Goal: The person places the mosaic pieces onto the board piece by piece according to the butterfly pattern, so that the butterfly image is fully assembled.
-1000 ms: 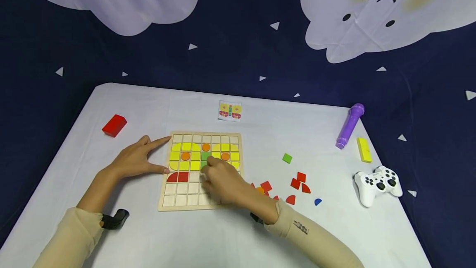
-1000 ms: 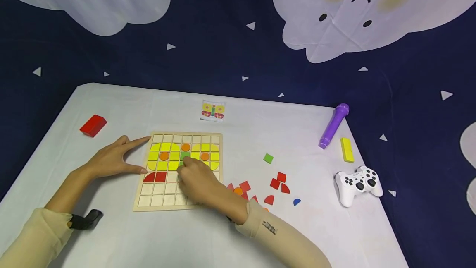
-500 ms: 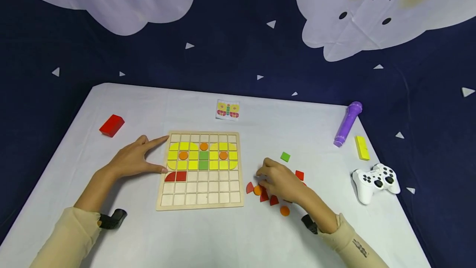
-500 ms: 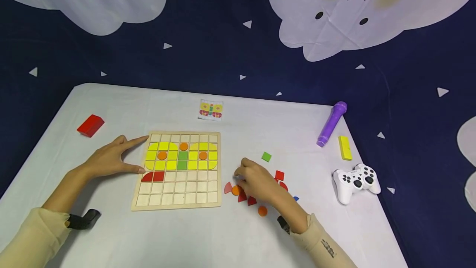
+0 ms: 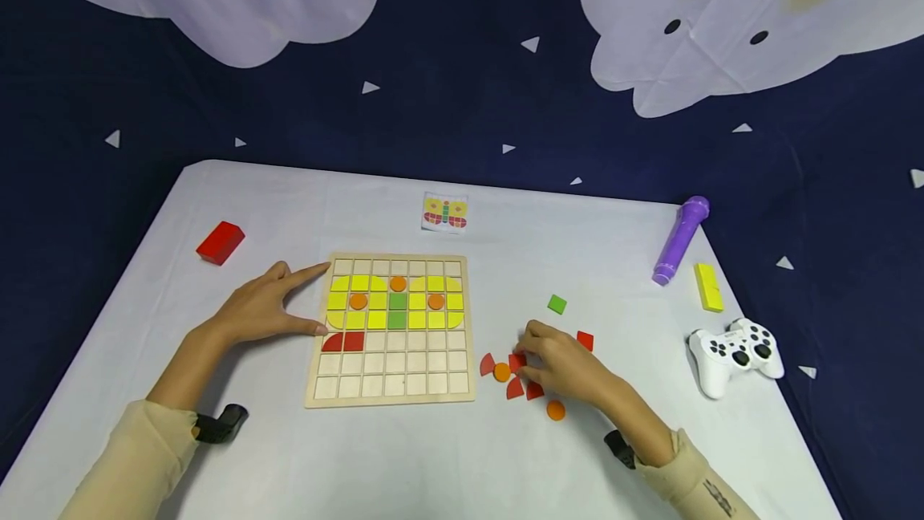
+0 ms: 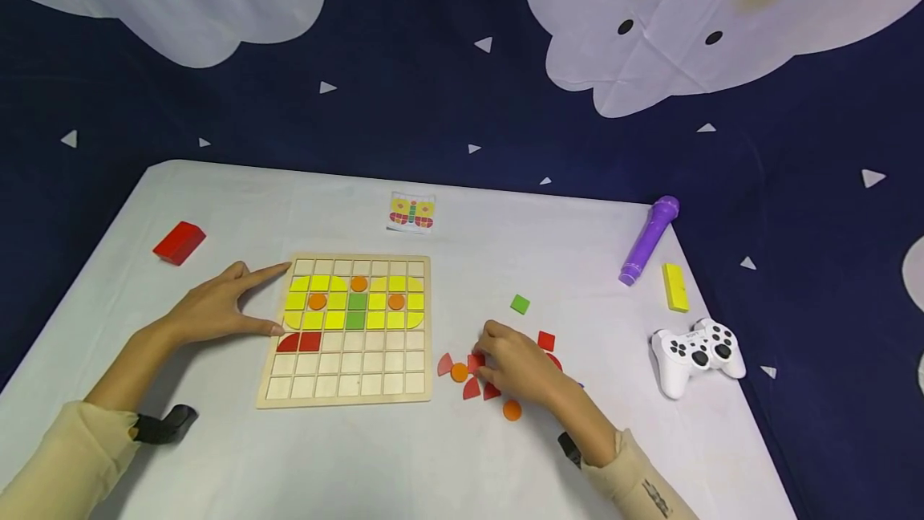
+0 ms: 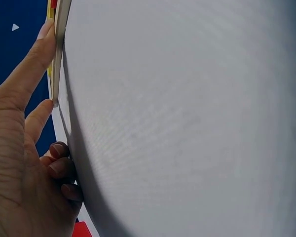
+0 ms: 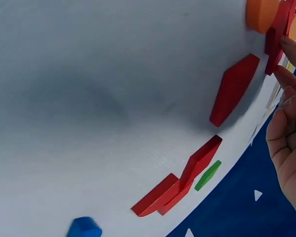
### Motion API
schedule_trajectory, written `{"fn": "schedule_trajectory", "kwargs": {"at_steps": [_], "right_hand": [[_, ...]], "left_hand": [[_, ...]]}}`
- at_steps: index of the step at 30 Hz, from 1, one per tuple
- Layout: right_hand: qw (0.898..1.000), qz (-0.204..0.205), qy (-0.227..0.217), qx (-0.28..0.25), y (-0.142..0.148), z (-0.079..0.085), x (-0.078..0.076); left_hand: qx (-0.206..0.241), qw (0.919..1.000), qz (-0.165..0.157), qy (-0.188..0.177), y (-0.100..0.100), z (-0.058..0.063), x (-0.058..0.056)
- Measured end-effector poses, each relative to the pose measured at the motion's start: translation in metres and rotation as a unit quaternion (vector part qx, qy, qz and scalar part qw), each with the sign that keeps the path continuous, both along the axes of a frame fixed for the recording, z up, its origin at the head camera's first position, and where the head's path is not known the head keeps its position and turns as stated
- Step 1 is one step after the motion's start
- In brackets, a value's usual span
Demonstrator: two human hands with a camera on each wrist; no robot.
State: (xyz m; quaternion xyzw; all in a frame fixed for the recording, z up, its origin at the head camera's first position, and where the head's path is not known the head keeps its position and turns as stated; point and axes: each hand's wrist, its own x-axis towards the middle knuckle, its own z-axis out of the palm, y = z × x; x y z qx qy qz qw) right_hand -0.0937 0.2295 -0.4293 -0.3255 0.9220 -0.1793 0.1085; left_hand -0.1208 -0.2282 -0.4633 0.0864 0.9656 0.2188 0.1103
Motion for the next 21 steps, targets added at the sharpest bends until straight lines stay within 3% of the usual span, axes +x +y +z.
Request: {"fn": "schedule_trajectory", "kwargs": {"at_steps": [6,11,15,21], "right_hand": [[0.999,0.024,0.033,-0.012,0.003,-0.003,-0.001],[0.999,0.017,0.024,-0.039,-0.001,0.002,-0.004],[0.999,0.018,0.017,-0.048,-0.014,0.008,-0.007],[0.997,0.056,0.04,-0.041,-0.044,0.01,-0.013]], "left_hand": [[-0.001,1.0,-0.001,0.003,0.0,0.0,0.0],[0.001,1.0,-0.002,-0.001,-0.001,0.0,-0.001],[0.001,1.0,-0.001,0.0,-0.002,0.0,-0.001],[0.002,1.0,-0.002,-0.001,-0.002,-0.001,-0.001]]}}
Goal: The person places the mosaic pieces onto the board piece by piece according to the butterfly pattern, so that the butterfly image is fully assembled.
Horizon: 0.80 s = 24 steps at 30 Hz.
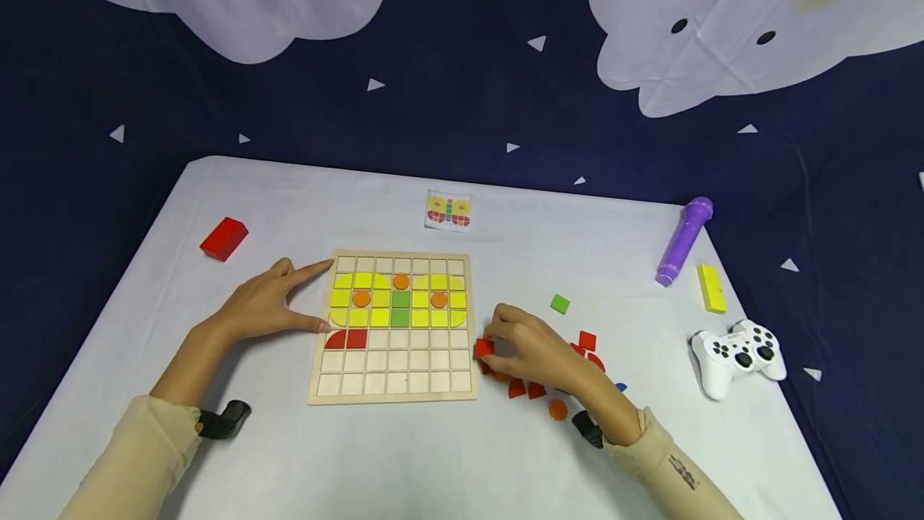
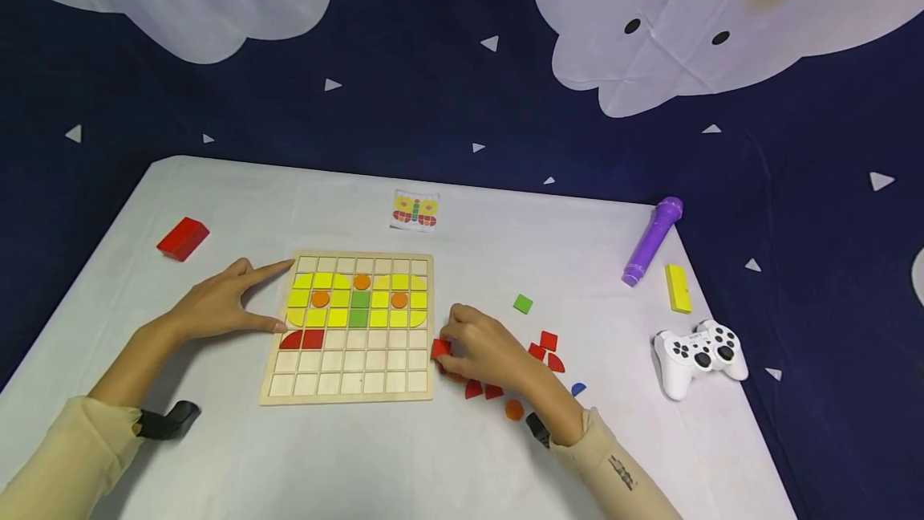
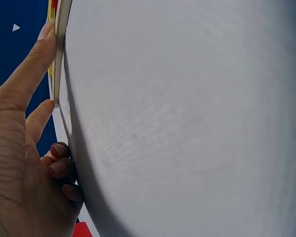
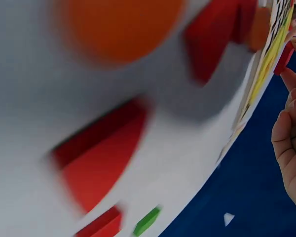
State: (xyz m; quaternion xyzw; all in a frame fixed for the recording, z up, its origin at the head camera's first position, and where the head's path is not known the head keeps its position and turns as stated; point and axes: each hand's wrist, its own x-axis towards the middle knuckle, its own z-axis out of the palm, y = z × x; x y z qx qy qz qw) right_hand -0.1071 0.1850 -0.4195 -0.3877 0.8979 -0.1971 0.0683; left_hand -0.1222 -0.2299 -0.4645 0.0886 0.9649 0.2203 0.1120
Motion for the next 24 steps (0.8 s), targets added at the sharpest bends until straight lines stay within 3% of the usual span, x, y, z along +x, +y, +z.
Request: {"fn": "schedule_trajectory", "kwargs": {"at_steps": [12,24], "right_hand": [[0.994,0.069,0.08,0.031,-0.076,0.01,-0.012],[0.986,0.089,0.101,0.101,-0.134,0.003,-0.013]], "left_hand": [[-0.001,1.0,-0.002,0.004,0.0,-0.002,0.0],[0.009,0.9999,-0.006,0.012,-0.001,0.0,0.002]]}}
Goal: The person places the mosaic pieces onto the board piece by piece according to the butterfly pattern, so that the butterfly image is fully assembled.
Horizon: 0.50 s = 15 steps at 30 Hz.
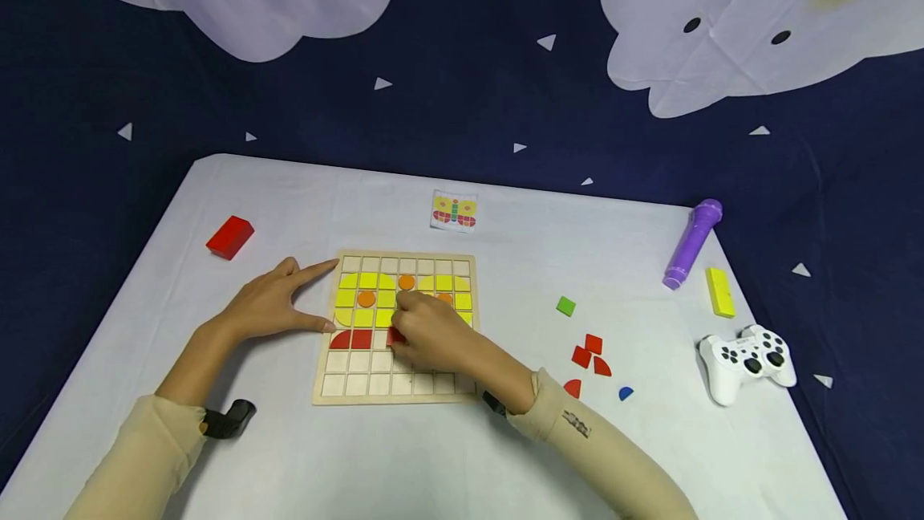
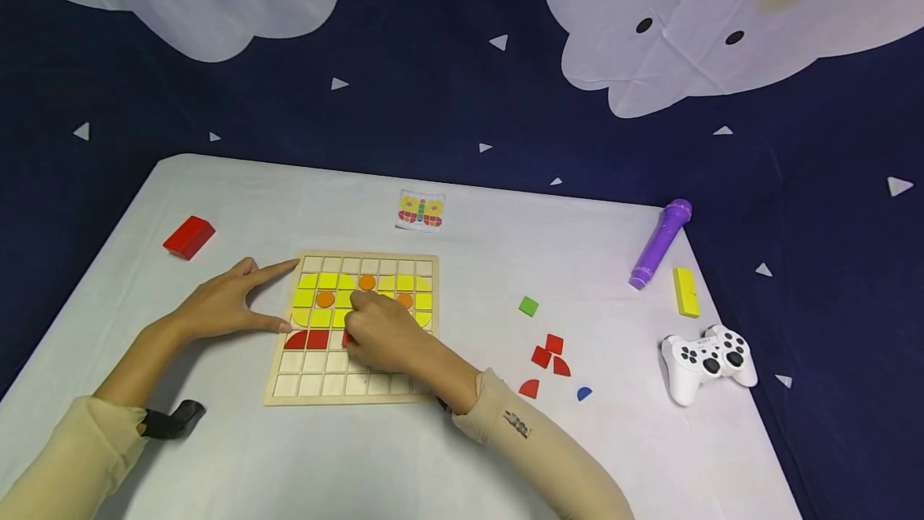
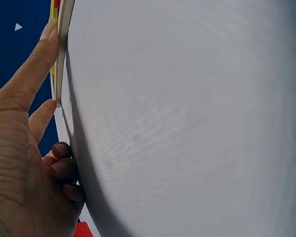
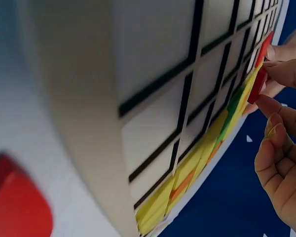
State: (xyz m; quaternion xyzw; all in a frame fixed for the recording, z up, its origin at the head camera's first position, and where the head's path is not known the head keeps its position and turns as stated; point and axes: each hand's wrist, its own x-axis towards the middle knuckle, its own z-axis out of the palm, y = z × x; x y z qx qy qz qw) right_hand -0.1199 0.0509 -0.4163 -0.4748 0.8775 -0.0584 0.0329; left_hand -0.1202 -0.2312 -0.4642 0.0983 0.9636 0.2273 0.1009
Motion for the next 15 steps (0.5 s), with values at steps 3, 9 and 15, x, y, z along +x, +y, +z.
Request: {"fn": "schedule_trajectory", "kwargs": {"at_steps": [3,9,15], "right_hand": [[1.0,-0.004,-0.009,0.006,-0.006,-0.002,-0.001],[1.0,-0.003,-0.02,0.001,-0.013,-0.008,-0.001],[0.999,-0.014,-0.045,-0.021,-0.017,-0.013,0.002]], "left_hand": [[0.006,1.0,-0.004,0.002,0.001,0.001,0.0],[0.007,0.9999,-0.006,0.004,0.001,0.001,-0.001],[0.007,1.0,-0.007,0.001,-0.001,0.001,0.0]]}}
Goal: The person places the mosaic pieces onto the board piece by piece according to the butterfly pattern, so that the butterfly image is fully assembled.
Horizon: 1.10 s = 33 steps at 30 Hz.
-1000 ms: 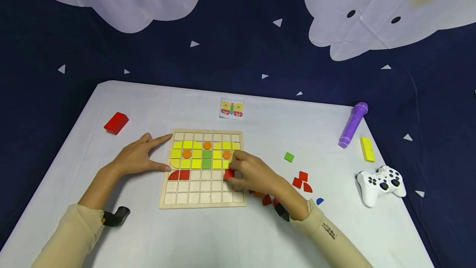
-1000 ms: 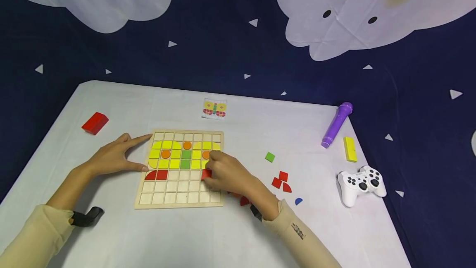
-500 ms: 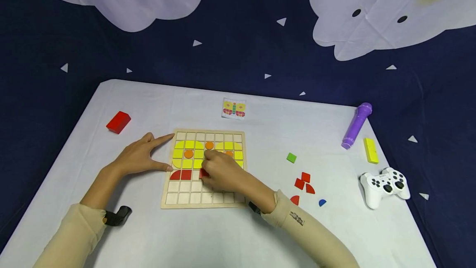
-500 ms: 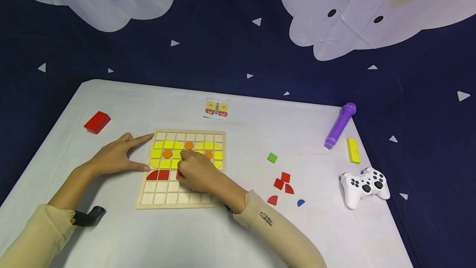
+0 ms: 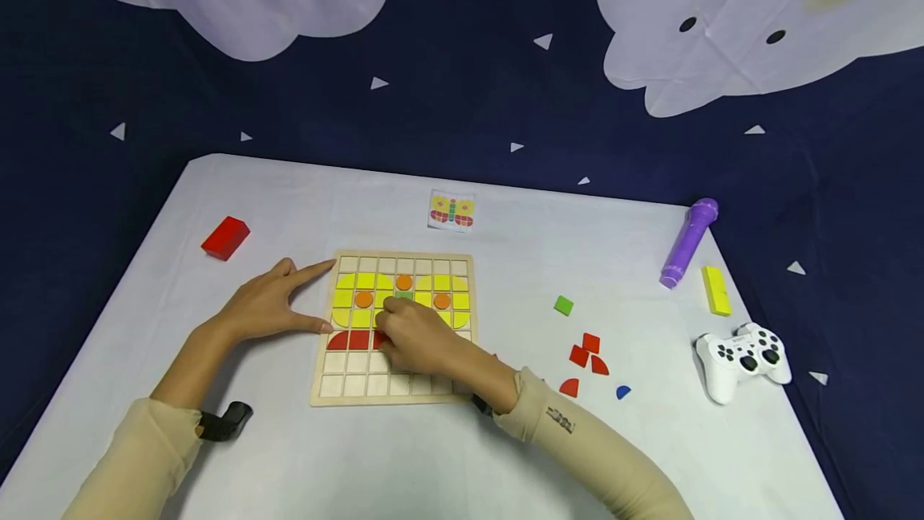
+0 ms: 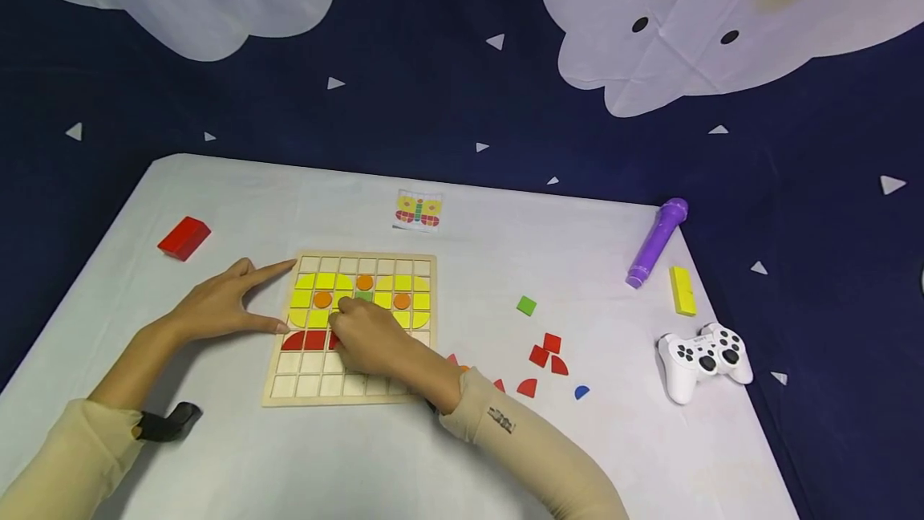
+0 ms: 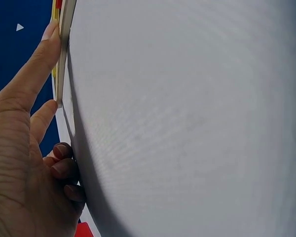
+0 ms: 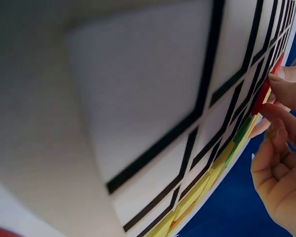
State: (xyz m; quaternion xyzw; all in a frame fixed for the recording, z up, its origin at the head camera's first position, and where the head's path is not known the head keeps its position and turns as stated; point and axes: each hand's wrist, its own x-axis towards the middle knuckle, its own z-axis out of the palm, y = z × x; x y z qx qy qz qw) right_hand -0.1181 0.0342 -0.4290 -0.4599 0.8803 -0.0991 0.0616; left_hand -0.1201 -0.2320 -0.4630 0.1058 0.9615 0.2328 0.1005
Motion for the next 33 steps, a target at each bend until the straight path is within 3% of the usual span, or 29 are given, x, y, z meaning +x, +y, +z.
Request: {"fn": "schedule_trajectory", "kwargs": {"at_steps": [9,18,24,28,33], "right_hand": [[0.999,-0.047,-0.026,-0.006,-0.006,-0.004,0.007],[0.998,-0.042,-0.05,0.007,0.011,0.015,0.009],[0.995,-0.075,-0.039,-0.044,0.05,0.014,0.009],[0.988,-0.131,-0.021,-0.075,0.089,0.012,0.005],[0.976,-0.206,0.001,-0.07,0.143,0.009,-0.007]], "left_hand": [[0.002,1.0,0.002,0.002,-0.001,-0.002,0.002],[-0.002,1.0,0.005,0.0,0.0,-0.003,0.003],[-0.002,1.0,0.007,0.001,0.002,-0.003,0.002],[-0.005,0.9999,0.009,0.002,0.003,-0.002,0.001],[-0.006,0.9999,0.009,0.002,0.002,-0.002,0.001]]}}
